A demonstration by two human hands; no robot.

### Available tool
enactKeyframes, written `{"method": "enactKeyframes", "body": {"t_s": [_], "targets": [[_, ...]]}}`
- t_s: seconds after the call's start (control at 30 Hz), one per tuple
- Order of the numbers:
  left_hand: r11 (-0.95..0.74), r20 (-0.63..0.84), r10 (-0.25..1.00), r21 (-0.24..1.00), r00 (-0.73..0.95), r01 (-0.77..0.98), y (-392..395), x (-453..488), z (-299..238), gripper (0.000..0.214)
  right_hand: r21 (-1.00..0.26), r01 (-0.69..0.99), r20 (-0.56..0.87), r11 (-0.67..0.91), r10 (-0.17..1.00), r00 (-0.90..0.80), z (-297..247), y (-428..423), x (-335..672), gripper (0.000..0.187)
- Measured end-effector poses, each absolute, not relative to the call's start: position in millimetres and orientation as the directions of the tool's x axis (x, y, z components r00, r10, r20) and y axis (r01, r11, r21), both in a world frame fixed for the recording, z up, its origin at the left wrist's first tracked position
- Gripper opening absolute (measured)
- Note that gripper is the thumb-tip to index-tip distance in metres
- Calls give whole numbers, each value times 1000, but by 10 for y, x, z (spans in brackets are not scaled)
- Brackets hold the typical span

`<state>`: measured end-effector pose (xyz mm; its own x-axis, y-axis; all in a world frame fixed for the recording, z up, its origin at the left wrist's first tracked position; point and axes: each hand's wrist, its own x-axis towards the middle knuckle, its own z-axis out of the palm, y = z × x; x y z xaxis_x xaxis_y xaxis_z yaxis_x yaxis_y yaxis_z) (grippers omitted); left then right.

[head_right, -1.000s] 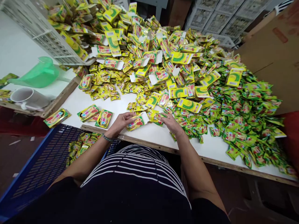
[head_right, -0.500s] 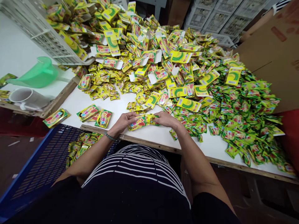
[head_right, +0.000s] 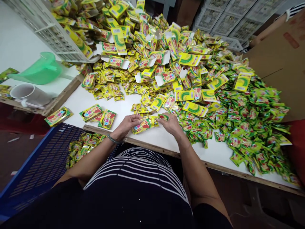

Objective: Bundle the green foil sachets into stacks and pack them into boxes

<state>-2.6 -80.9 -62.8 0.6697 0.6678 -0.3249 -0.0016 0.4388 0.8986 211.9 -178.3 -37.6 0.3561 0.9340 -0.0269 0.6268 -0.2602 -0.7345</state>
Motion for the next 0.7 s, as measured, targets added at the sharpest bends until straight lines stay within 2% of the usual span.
{"method": "enactKeyframes", "body": {"t_s": [0.17,0.27,0.37,0.53,0.7], "targets": [[413,-305,672,911,675,0,-782,-67,-630,45,-742,610,-155,-278,957,246,-226,-1691,2279,36],[409,-296,656,912,694,3,-773,-85,-629,45,-753,573,-215,-324,944,252,-203,-1634,2284,37],[411,-299,653,912,696,6,-773,-97,-631,46,-805,514,-167,-295,945,281,-279,-1617,2203,40],[426,-312,671,905,673,-5,-782,-89,-614,47,-867,473,-52,-153,974,220,-336,-1655,2180,33],[461,-329,635,887,699,-2,-770,-82,-573,50,-843,511,-140,-165,986,88,-106,-1586,2344,27]]}}
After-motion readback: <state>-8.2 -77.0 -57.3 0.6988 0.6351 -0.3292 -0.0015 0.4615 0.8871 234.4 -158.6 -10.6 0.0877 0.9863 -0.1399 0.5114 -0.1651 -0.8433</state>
